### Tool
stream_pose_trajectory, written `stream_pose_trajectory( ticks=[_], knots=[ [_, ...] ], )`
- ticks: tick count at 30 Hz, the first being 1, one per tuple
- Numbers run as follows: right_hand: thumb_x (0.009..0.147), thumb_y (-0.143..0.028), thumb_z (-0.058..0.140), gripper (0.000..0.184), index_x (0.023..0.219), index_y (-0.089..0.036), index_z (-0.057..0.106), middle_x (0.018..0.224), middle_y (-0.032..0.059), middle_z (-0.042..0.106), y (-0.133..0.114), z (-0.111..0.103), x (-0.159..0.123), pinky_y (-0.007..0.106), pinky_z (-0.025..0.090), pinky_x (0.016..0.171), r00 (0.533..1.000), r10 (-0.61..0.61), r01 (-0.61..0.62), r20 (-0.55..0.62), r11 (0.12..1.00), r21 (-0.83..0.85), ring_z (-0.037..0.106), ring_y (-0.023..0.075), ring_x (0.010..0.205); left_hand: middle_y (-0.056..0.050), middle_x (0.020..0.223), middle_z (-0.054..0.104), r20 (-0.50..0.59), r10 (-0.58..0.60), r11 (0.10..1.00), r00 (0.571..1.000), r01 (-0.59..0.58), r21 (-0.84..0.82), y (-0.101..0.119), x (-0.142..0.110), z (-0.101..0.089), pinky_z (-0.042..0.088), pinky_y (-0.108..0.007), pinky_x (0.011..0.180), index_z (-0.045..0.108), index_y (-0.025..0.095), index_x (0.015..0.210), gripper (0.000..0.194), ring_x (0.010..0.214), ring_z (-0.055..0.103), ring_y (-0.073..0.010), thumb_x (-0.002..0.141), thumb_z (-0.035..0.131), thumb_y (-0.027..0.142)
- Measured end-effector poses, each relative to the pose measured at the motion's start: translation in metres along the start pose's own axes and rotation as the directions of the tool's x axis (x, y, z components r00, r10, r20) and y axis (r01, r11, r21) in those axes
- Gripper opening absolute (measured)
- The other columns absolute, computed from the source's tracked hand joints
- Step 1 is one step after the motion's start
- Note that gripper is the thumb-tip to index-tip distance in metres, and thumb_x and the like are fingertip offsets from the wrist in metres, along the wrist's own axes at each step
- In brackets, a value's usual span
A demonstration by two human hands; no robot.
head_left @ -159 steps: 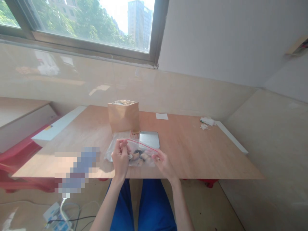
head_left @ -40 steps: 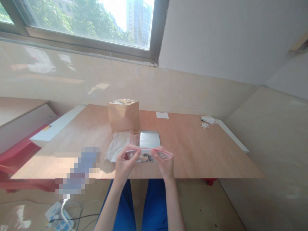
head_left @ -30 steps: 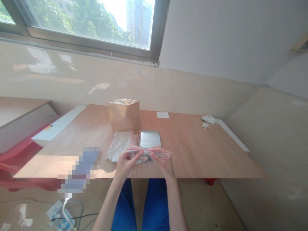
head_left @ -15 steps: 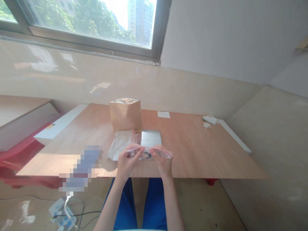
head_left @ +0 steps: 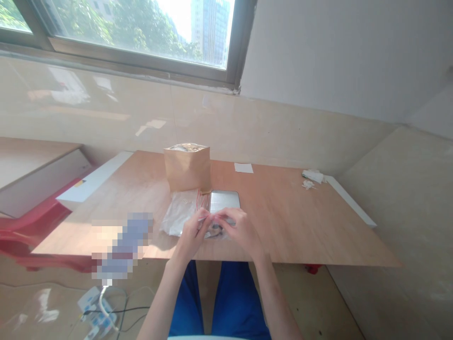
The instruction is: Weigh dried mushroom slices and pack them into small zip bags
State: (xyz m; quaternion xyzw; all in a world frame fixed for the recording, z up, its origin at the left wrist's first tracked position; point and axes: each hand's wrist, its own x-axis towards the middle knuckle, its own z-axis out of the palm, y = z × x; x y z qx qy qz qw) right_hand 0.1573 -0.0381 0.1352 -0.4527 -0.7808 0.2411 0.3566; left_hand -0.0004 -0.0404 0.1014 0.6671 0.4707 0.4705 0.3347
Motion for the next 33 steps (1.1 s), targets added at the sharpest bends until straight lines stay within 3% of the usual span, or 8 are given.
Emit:
stream_pose_trajectory(
  ticks=[6, 11, 16, 19, 24, 29, 33],
  knots=[
    [0.086, -0.023, 0.053, 0.017, 0.071, -0.023, 0.063, 0.072, -0.0021, 0.068, 0.007, 0.007, 0.007, 0.026, 0.040, 0.070, 0.999, -0.037, 0.036, -0.007, 0.999, -0.031, 0.059, 0.0149, 0.070, 0.002, 0.064, 0.054, 0.016, -0.005, 1.000, 1.000, 0.005, 0.028, -0.001, -0.001, -0.002, 0.038, -0.021, 0.058, 0.052, 0.019, 0.072, 0.027, 0.060, 0.050, -0.0111, 0.087, 0.041, 0.038],
    [0.081, -0.008, 0.047, 0.025, 0.064, -0.021, 0.060, 0.061, -0.0022, 0.064, 0.012, 0.013, 0.009, 0.026, 0.036, 0.068, 0.990, -0.093, 0.080, -0.107, 0.990, -0.118, 0.055, 0.0134, 0.059, -0.001, 0.075, 0.063, -0.002, 0.031, 0.999, 1.000, -0.031, 0.018, -0.003, -0.001, -0.004, 0.041, -0.022, 0.064, 0.059, 0.020, 0.082, 0.023, 0.068, 0.055, -0.0124, 0.086, 0.045, 0.037],
    [0.086, -0.021, 0.048, 0.017, 0.072, -0.022, 0.058, 0.064, -0.0017, 0.063, 0.007, 0.013, 0.009, 0.025, 0.036, 0.065, 0.997, -0.075, 0.070, -0.029, 0.986, -0.151, 0.053, 0.0134, 0.059, 0.001, 0.066, 0.062, -0.159, -0.009, 1.000, 0.987, 0.008, -0.006, -0.010, -0.005, -0.004, 0.041, -0.021, 0.059, 0.060, 0.020, 0.082, 0.022, 0.061, 0.055, -0.0118, 0.084, 0.048, 0.038],
    [0.088, -0.022, 0.044, 0.018, 0.077, -0.022, 0.058, 0.068, -0.0004, 0.062, 0.007, 0.017, 0.011, 0.024, 0.035, 0.063, 0.993, -0.114, 0.116, 0.019, 0.979, -0.166, 0.054, 0.0144, 0.064, 0.001, 0.064, 0.063, -0.167, -0.016, 1.000, 0.986, 0.014, -0.009, -0.011, -0.005, -0.003, 0.041, -0.021, 0.057, 0.061, 0.020, 0.077, 0.023, 0.059, 0.055, -0.0119, 0.084, 0.049, 0.039],
    [0.084, -0.008, 0.037, 0.029, 0.068, -0.021, 0.057, 0.056, -0.0017, 0.058, 0.016, 0.026, 0.015, 0.025, 0.033, 0.064, 0.984, -0.174, 0.158, -0.044, 0.957, -0.243, 0.049, 0.0126, 0.054, 0.001, 0.064, 0.063, -0.143, -0.030, 1.000, 0.989, 0.029, -0.010, -0.004, -0.003, -0.003, 0.043, -0.021, 0.060, 0.062, 0.020, 0.074, 0.024, 0.061, 0.057, -0.0128, 0.083, 0.050, 0.039],
    [0.089, -0.030, 0.049, 0.025, 0.069, -0.022, 0.062, 0.060, -0.0016, 0.060, 0.017, 0.019, 0.014, 0.023, 0.034, 0.063, 0.994, -0.109, 0.104, -0.013, 0.971, -0.216, 0.052, 0.0129, 0.059, 0.002, 0.063, 0.062, -0.269, -0.137, 0.990, 0.953, 0.121, -0.078, -0.011, -0.008, -0.005, 0.043, -0.022, 0.060, 0.062, 0.020, 0.079, 0.023, 0.062, 0.057, -0.0132, 0.081, 0.052, 0.041],
    [0.092, -0.029, 0.044, 0.032, 0.066, -0.022, 0.062, 0.057, -0.0003, 0.058, 0.017, 0.017, 0.014, 0.024, 0.034, 0.062, 0.987, -0.159, 0.144, -0.035, 0.952, -0.270, 0.049, 0.0129, 0.057, 0.001, 0.066, 0.063, -0.296, -0.199, 0.975, 0.934, 0.159, -0.155, -0.014, -0.010, -0.006, 0.044, -0.022, 0.061, 0.063, 0.019, 0.078, 0.028, 0.064, 0.058, -0.0141, 0.080, 0.053, 0.045]
  ],
)
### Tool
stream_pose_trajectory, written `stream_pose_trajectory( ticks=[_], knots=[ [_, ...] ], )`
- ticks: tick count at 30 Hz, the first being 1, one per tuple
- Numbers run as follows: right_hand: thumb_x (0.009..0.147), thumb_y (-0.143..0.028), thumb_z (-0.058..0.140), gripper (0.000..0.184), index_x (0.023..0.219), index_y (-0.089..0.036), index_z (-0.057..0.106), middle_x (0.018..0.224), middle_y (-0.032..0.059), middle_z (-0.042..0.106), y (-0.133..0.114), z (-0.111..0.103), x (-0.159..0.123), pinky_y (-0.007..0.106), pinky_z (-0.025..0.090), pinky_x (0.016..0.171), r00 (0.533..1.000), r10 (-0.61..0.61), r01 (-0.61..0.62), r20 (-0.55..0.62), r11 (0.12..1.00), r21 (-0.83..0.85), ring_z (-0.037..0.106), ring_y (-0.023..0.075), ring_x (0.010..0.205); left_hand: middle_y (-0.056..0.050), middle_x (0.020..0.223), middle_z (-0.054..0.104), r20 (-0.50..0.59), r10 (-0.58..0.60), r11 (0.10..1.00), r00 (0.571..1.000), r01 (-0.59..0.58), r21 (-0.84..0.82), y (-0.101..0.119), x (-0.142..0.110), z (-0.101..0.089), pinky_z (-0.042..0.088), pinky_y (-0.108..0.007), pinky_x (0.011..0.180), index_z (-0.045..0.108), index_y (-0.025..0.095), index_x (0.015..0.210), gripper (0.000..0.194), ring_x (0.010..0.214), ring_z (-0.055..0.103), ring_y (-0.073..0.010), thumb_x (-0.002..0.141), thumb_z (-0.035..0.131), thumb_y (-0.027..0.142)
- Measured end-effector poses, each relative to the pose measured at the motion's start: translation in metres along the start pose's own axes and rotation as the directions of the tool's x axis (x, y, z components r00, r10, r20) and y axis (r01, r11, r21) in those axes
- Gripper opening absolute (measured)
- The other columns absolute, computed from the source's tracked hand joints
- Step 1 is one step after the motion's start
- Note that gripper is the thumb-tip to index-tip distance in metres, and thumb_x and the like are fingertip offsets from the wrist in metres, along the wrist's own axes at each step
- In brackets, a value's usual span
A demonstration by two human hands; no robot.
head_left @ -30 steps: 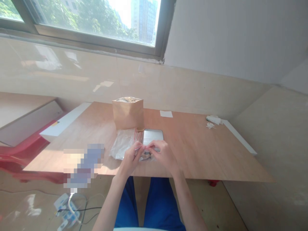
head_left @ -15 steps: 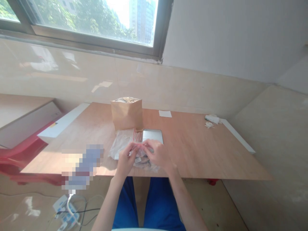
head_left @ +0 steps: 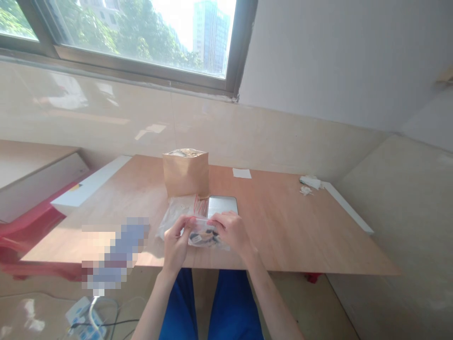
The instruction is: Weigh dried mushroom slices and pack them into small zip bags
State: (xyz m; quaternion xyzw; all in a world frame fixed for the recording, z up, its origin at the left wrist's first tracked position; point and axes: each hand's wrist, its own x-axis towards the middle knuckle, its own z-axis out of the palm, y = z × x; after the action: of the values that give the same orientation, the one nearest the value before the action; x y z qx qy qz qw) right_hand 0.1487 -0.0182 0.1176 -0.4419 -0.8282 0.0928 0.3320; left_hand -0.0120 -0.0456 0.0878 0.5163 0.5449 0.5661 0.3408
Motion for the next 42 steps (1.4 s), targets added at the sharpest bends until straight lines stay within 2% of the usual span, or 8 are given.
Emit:
stream_pose_trajectory(
  ticks=[6, 21, 27, 30, 33, 35, 39, 42],
  knots=[
    [0.091, -0.031, 0.046, 0.030, 0.069, -0.021, 0.063, 0.058, 0.0001, 0.056, 0.006, 0.001, -0.001, 0.024, 0.032, 0.060, 1.000, -0.024, 0.024, 0.004, 1.000, 0.002, 0.049, 0.0139, 0.058, 0.000, 0.063, 0.061, -0.104, -0.051, 0.990, 0.993, 0.037, -0.138, 0.008, 0.003, -0.001, 0.044, -0.022, 0.061, 0.060, 0.018, 0.071, 0.032, 0.062, 0.056, -0.0136, 0.080, 0.052, 0.048],
    [0.091, -0.036, 0.041, 0.036, 0.065, -0.021, 0.060, 0.066, 0.0017, 0.064, 0.047, -0.029, -0.036, 0.025, 0.036, 0.062, 0.984, 0.177, -0.177, 0.009, 0.977, 0.118, 0.055, 0.0156, 0.064, -0.003, 0.067, 0.067, 0.104, -0.253, 0.855, 0.962, 0.273, -0.441, 0.002, 0.007, 0.016, 0.047, -0.024, 0.064, 0.064, 0.016, 0.068, 0.033, 0.065, 0.061, -0.0145, 0.071, 0.062, 0.049],
    [0.080, -0.056, 0.048, 0.042, 0.061, -0.019, 0.052, 0.056, -0.0003, 0.053, 0.089, -0.077, -0.053, 0.024, 0.037, 0.054, 0.829, 0.538, -0.485, -0.152, 0.827, 0.282, 0.050, 0.0144, 0.054, -0.009, 0.098, 0.069, 0.371, -0.172, 0.934, 0.913, 0.270, -0.232, 0.003, 0.007, 0.036, 0.047, -0.033, 0.085, 0.067, 0.016, 0.093, 0.039, 0.093, 0.063, -0.0211, 0.080, 0.051, 0.048],
    [0.078, -0.063, 0.041, 0.050, 0.065, -0.017, 0.054, 0.059, 0.0030, 0.055, 0.131, -0.097, -0.065, 0.027, 0.040, 0.056, 0.768, 0.631, -0.614, -0.110, 0.774, 0.154, 0.053, 0.0175, 0.057, -0.009, 0.108, 0.065, 0.277, -0.105, 0.977, 0.955, 0.151, -0.150, 0.003, 0.016, 0.034, 0.045, -0.035, 0.089, 0.063, 0.017, 0.101, 0.037, 0.101, 0.060, -0.0210, 0.082, 0.047, 0.045],
    [0.080, -0.061, 0.035, 0.061, 0.093, -0.007, 0.060, 0.092, 0.0201, 0.062, 0.156, -0.091, -0.082, 0.041, 0.043, 0.075, 0.654, 0.699, -0.752, -0.289, 0.641, -0.154, 0.058, 0.0307, 0.087, -0.008, 0.113, 0.061, 0.063, 0.061, 0.998, 0.996, -0.062, 0.016, 0.010, 0.036, 0.022, 0.042, -0.035, 0.093, 0.059, 0.018, 0.106, 0.033, 0.108, 0.055, -0.0199, 0.084, 0.045, 0.038],
    [0.082, -0.057, 0.035, 0.067, 0.118, -0.003, 0.051, 0.120, 0.0291, 0.050, 0.155, -0.070, -0.095, 0.051, 0.038, 0.086, 0.594, 0.717, -0.804, -0.364, 0.518, -0.292, 0.048, 0.0389, 0.111, -0.008, 0.121, 0.056, -0.108, 0.216, 0.964, 0.970, -0.194, 0.183, 0.020, 0.058, 0.012, 0.039, -0.036, 0.097, 0.058, 0.021, 0.110, 0.031, 0.115, 0.050, -0.0197, 0.085, 0.044, 0.034],
    [0.084, -0.053, 0.039, 0.065, 0.137, -0.016, 0.037, 0.144, 0.0224, 0.028, 0.133, -0.017, -0.112, 0.059, 0.029, 0.095, 0.551, 0.810, -0.802, -0.201, 0.448, -0.395, 0.028, 0.0435, 0.130, -0.010, 0.130, 0.048, -0.330, 0.435, 0.841, 0.838, -0.248, 0.481, 0.040, 0.119, -0.004, 0.024, -0.040, 0.108, 0.056, 0.021, 0.115, 0.032, 0.125, 0.039, -0.0219, 0.086, 0.045, 0.029],
    [0.085, -0.051, 0.041, 0.064, 0.139, -0.019, 0.034, 0.147, 0.0200, 0.022, 0.134, 0.003, -0.107, 0.061, 0.024, 0.098, 0.556, 0.808, -0.782, -0.192, 0.432, -0.449, 0.019, 0.0451, 0.133, -0.011, 0.131, 0.048, -0.310, 0.422, 0.773, 0.852, -0.159, 0.614, 0.043, 0.166, -0.010, 0.024, -0.043, 0.107, 0.057, 0.022, 0.113, 0.032, 0.126, 0.038, -0.0260, 0.084, 0.049, 0.031]
  ],
)
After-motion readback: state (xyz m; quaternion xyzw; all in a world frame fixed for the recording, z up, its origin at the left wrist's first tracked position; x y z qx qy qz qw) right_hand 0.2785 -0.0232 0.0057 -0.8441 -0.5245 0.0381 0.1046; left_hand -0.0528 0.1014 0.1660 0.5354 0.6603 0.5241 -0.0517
